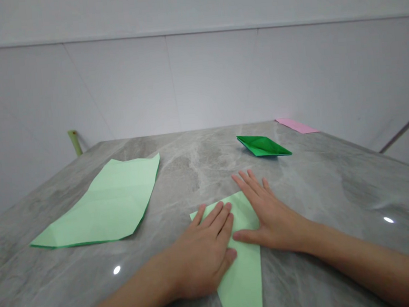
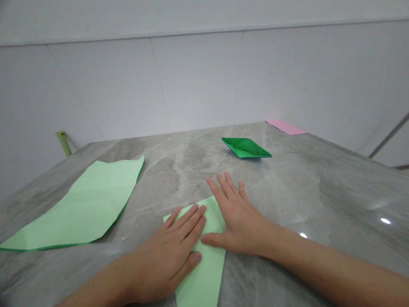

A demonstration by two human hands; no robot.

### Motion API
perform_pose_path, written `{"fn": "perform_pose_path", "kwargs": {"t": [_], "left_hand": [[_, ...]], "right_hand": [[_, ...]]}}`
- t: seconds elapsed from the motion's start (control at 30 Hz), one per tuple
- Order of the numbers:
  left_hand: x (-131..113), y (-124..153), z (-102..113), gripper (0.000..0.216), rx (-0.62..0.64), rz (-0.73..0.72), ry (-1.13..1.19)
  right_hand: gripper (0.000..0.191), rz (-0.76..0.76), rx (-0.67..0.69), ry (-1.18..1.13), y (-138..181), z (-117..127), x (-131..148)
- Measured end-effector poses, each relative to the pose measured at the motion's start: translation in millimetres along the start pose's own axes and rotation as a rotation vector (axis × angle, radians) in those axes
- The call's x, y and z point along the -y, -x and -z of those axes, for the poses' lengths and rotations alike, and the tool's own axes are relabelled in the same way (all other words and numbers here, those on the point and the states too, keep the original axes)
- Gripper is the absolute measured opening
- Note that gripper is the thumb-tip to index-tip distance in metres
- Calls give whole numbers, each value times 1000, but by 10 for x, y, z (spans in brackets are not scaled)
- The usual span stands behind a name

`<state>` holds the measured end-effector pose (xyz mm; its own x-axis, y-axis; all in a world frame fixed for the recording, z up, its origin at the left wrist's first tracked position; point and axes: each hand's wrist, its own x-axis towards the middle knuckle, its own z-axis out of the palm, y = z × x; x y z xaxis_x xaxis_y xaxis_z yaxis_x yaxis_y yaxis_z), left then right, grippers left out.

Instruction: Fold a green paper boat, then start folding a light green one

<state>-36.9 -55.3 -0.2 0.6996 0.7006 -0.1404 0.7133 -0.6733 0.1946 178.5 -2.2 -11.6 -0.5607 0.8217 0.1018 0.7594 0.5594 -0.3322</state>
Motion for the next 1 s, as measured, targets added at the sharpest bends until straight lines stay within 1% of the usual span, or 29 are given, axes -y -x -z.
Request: {"fn": "perform_pose_path", "kwargs": {"t": [0.1, 0.27, 0.43, 0.57, 0.67, 0.73, 0.87, 1.0], "left_hand": [[-5, 4, 40, 60, 12, -26, 10], [14, -6, 36, 61, 9, -15, 25], [20, -13, 21, 62, 4, -10, 42], [29, 0, 36, 64, -6, -19, 61], [35, 11, 68, 67, -37, -47, 97], [42, 10, 82, 61, -73, -54, 140], [76, -16, 41, 30, -159, -32, 251], [113, -35, -32, 18, -224, -15, 306]], "right_hand": [[111, -5, 19, -32, -5, -17, 11], [114, -124, 65, -51, -69, -22, -7], [108, -116, 49, -67, -78, -23, -36], [103, -144, 15, -63, -105, -14, -95], [99, -155, 30, -48, -123, 6, -118], [97, -143, 53, -53, -123, 10, -116], [103, -129, 65, -77, -119, -15, -121], [103, -158, 33, -73, -145, -31, -186]]}}
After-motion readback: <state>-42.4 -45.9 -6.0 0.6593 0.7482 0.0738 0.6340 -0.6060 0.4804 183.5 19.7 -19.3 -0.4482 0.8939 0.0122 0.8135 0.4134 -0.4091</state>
